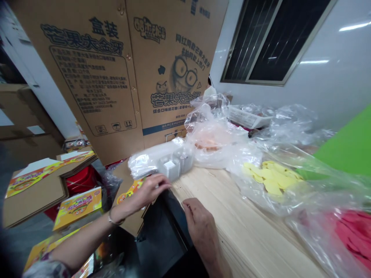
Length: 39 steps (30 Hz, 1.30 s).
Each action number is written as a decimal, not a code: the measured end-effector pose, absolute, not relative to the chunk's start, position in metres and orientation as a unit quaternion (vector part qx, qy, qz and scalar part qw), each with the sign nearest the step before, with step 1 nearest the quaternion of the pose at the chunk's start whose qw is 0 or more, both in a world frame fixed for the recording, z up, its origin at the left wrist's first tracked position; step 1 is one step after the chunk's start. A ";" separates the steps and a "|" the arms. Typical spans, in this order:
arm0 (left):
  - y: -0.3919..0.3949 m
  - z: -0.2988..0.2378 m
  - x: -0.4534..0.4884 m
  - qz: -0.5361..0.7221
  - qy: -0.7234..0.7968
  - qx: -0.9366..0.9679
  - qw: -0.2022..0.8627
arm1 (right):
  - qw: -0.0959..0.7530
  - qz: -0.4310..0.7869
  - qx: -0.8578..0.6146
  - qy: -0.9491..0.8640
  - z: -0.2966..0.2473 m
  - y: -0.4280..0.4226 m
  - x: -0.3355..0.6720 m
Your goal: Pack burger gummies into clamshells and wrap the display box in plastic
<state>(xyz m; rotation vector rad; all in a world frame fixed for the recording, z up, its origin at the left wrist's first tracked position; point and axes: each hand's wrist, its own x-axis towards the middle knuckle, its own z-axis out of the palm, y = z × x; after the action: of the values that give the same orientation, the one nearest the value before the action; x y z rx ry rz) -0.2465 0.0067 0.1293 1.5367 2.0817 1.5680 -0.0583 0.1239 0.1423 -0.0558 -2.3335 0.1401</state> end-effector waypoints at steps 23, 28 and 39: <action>0.073 0.079 -0.390 0.527 0.764 0.371 -0.028 | 0.446 -0.056 0.053 -0.892 0.120 0.120 -0.081; 0.078 0.084 -0.385 0.532 0.753 0.386 -0.035 | 0.399 -0.234 0.042 -0.885 0.137 0.114 -0.166; 0.063 0.137 -0.405 0.559 0.697 0.443 -0.075 | 0.222 -0.069 -0.074 -0.970 0.177 0.110 -0.225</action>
<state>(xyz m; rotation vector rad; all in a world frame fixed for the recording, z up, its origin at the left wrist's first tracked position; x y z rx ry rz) -0.4050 0.0628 0.1368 1.4630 2.2998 1.8457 -0.2249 0.1099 0.1772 -0.2055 -2.6785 -0.1904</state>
